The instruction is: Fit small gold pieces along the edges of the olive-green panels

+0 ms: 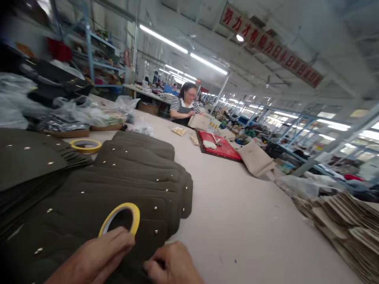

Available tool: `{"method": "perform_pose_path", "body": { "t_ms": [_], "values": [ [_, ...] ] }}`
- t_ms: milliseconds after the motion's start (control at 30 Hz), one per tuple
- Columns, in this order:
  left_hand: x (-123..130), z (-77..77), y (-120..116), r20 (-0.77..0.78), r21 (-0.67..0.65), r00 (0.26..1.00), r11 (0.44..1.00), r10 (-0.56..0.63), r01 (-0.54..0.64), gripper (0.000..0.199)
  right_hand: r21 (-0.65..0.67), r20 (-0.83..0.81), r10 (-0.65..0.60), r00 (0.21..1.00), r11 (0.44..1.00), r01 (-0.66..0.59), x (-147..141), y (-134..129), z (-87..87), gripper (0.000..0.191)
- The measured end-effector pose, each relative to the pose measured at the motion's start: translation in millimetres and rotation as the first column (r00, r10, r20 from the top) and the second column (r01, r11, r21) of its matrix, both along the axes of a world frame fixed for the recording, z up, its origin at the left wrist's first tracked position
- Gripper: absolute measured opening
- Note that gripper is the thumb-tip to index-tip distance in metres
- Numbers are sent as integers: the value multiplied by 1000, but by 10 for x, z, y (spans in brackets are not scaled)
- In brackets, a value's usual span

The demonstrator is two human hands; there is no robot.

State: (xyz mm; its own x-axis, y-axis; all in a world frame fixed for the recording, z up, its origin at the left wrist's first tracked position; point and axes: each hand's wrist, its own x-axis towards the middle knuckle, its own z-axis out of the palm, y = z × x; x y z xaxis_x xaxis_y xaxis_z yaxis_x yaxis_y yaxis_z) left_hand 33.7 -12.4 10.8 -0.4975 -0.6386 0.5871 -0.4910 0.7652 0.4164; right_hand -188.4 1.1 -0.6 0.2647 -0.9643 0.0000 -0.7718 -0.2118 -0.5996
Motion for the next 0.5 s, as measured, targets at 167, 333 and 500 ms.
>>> {"method": "perform_pose_path", "body": {
  "t_ms": [167, 333, 500],
  "values": [
    [36, 136, 32, -72, -72, 997, 997, 23, -28, 25, -131, 297, -18, 955, 990, 60, -82, -35, 224, 14],
    [38, 99, 40, 53, -51, 995, 995, 85, -82, 46, -430, 418, 207, 885, 903, -8, 47, -32, 234, 21],
    [-18, 95, 70, 78, -56, 993, 995, 84, -80, 45, -622, 254, 391, 885, 767, -161, 192, -33, 269, 36]
  ]
}}
